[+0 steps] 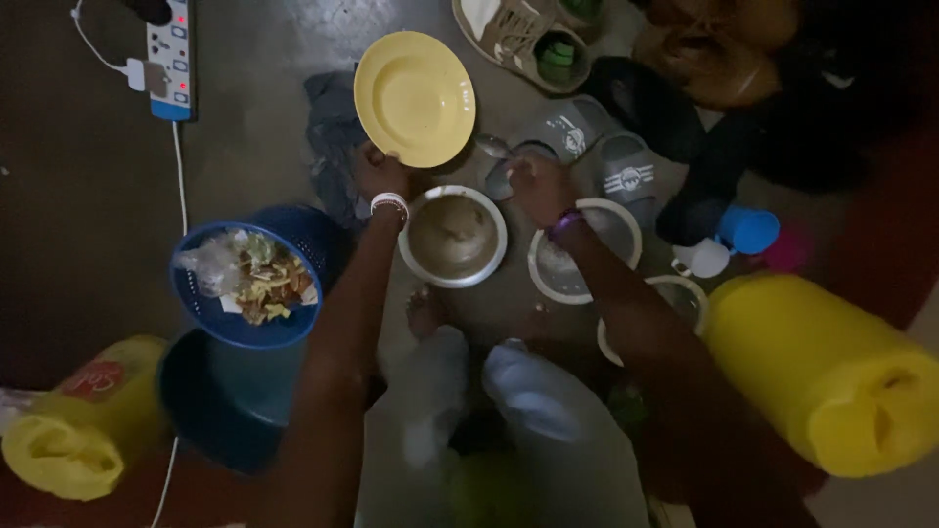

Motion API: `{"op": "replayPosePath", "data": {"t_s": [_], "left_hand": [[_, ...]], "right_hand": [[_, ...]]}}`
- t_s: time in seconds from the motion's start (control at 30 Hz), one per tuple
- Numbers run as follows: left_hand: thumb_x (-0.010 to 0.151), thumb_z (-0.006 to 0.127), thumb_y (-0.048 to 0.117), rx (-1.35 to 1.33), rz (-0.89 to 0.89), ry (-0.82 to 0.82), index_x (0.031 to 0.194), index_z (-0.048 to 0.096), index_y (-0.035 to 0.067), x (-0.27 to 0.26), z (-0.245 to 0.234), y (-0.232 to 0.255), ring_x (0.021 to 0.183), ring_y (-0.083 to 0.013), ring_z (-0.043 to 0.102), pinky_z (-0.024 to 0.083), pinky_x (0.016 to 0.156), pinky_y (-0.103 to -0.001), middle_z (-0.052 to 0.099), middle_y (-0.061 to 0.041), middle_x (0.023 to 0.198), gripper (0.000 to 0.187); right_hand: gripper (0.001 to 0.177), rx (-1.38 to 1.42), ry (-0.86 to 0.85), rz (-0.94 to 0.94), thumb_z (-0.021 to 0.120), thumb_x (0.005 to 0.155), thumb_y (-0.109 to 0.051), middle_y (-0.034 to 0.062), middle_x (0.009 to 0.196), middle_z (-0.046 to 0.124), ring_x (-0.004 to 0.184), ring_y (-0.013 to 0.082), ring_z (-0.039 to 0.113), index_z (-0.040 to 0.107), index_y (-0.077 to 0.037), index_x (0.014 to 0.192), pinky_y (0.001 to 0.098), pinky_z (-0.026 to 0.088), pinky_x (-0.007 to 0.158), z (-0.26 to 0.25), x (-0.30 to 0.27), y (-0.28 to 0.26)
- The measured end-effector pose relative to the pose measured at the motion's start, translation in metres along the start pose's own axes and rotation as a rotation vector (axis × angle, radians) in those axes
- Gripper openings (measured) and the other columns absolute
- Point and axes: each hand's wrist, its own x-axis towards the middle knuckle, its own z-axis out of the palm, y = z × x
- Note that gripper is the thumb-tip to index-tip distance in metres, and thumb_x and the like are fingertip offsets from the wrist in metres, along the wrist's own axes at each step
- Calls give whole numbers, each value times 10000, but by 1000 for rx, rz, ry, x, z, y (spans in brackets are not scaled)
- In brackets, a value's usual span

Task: The person picks up a green scrubber and a yellow plate from the floor. They scrub the plate with the scrubber and a spoon, then place the plate into a blue basket. The person then picks up a metal bowl and scrubs it with the scrubber.

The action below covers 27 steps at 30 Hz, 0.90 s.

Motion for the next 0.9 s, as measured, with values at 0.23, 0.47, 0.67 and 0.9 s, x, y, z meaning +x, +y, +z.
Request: {"op": "replayPosePath", "data": {"t_s": [0.23, 0.47, 0.67, 0.9], "left_hand": [[709, 667, 47, 290, 244, -94, 1008, 597, 45, 26, 2, -45, 875, -228, 603, 475, 781, -310, 616, -126, 973, 307], [739, 602, 10, -34, 79, -232, 1114, 520, 21, -23, -28, -32, 942, -204, 586, 464, 803, -288, 604, -135, 1046, 384], [823, 594, 19, -216, 65, -379, 1122, 532, 5, -98, -75, 45, 950, -176, 600, 501, 794, -282, 614, -120, 1050, 305], [874, 516, 123, -294, -181, -564, 1143, 504, 26, -183, -120, 129, 839, -166, 611, 534, 679, -285, 596, -77, 1016, 287]], "right_hand": [[192, 97, -44, 65, 525, 810, -165, 94, 771, 671, 690, 169, 660, 610, -58, 946, 308, 507, 646, 18, 15, -25], [237, 78, -59, 73, 529, 823, -196, 99, 782, 659, 683, 183, 661, 549, -14, 973, 323, 505, 630, 20, -11, -41], [205, -22, -1, -59, 552, 864, -214, 102, 707, 651, 673, 214, 641, 558, -23, 937, 346, 480, 625, 10, -64, -59], [169, 110, 74, 25, 534, 829, -191, 103, 681, 632, 647, 219, 656, 547, -52, 925, 356, 491, 618, -10, -130, -76]]}}
